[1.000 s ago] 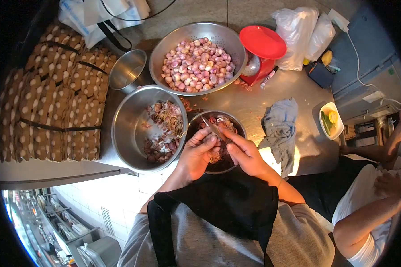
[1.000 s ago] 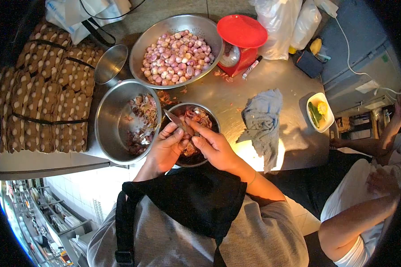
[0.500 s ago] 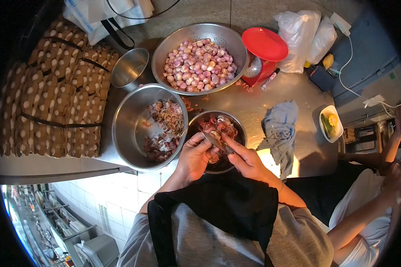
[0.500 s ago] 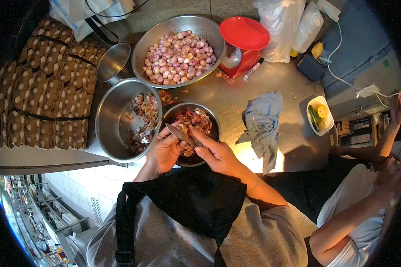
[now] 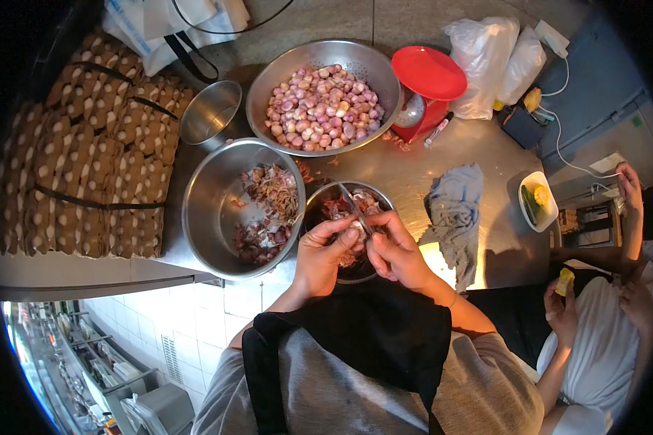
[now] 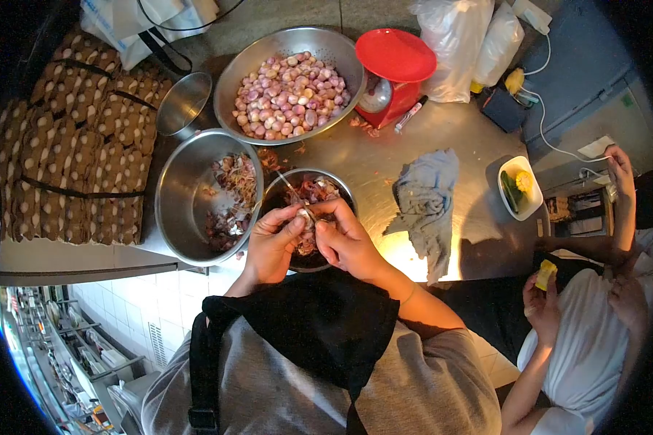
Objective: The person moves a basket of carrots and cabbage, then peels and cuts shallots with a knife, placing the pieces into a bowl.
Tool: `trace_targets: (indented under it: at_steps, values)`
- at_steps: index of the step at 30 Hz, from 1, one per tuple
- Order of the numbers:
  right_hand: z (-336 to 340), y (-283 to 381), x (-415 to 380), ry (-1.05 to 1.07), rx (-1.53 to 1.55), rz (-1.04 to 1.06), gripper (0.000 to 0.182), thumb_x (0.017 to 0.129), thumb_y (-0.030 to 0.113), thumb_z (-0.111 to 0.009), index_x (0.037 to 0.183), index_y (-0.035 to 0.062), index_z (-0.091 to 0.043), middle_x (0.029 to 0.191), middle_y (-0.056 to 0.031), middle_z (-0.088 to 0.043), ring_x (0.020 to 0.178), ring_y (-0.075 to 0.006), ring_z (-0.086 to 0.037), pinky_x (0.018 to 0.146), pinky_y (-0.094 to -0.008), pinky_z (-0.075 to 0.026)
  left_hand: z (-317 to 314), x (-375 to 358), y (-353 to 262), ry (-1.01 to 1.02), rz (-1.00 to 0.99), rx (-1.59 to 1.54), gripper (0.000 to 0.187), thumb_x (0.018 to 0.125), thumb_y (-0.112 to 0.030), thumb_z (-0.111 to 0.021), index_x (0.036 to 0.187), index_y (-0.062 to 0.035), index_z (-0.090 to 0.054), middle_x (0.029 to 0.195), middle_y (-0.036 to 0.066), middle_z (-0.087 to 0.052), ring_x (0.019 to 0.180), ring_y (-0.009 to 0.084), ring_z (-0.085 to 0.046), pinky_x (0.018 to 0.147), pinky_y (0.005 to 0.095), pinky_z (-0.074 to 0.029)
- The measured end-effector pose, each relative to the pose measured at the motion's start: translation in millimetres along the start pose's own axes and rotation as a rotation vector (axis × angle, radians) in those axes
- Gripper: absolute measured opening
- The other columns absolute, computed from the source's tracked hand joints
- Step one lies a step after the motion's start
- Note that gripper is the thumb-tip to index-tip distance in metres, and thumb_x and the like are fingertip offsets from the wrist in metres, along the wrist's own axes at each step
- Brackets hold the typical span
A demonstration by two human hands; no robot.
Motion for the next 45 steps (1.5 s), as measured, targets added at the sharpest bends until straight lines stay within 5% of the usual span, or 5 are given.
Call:
trace_targets:
  at_steps: [22,28,31,34,45]
  values:
    - [-1,5,-1,-0.036,0.123,-0.120,0.024,0.094,0.022,-0.036,0.116,0.0115,-0.035,0.055,-0.0012,-0.038,0.039,-0.0058,-0.029,0.034,-0.0178,-0.024,-3,4,-4,0.028,-0.091,0.251,0.029,0.078,-0.006,-0.064,0.105,-0.0023,-0.056,0.096,0.007,-0.060,0.088,0.0143,-0.057,0.078,0.0252,-0.045]
    - [10,14,-2,-0.185,0.089,-0.042,0.030,0.094,0.022,-0.036,0.122,0.0112,-0.034,0.055,-0.0013,-0.039,0.037,-0.0056,-0.027,0.032,-0.0181,-0.024,-12,-7,-44,0.107,-0.382,1.490,0.035,0.081,-0.012,-0.057,0.116,-0.0085,-0.053,0.115,0.013,-0.054,0.104,0.0282,-0.054,0.083,0.0323,-0.045]
    - [13,15,-1,-0.215,0.097,-0.031,0.030,0.094,0.022,-0.037,0.122,0.0114,-0.035,0.055,-0.0014,-0.039,0.036,-0.0055,-0.027,0.033,-0.0180,-0.023,9,4,-56,0.039,-0.320,1.049,0.040,0.078,-0.008,-0.060,0.117,-0.0104,-0.052,0.121,0.016,-0.049,0.102,0.0297,-0.055,0.073,0.0344,-0.051]
    - [10,15,1,-0.214,0.091,-0.045,0.029,0.094,0.022,-0.037,0.121,0.0116,-0.035,0.054,-0.0012,-0.038,0.036,-0.0057,-0.027,0.033,-0.0183,-0.023,16,12,-104,-0.185,-0.799,1.649,0.044,0.074,-0.016,-0.065,0.116,-0.0097,-0.052,0.120,0.016,-0.050,0.098,0.0322,-0.056,0.073,0.0363,-0.050]
    - [12,14,-4,-0.201,0.034,-0.046,0.028,0.094,0.023,-0.036,0.119,0.0107,-0.035,0.055,-0.0015,-0.039,0.037,-0.0063,-0.028,0.034,-0.0191,-0.025,188,144,-97,-0.256,-0.217,1.869,0.035,0.072,-0.013,-0.061,0.104,-0.0058,-0.052,0.100,0.018,-0.057,0.096,0.0345,-0.054,0.079,0.0424,-0.044]
Point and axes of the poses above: each hand's wrist, its own x-axis towards the middle knuckle, its own z-axis out of the back of the hand, y = z × x, the point moved 3 cm from there along x, towards the middle knuckle
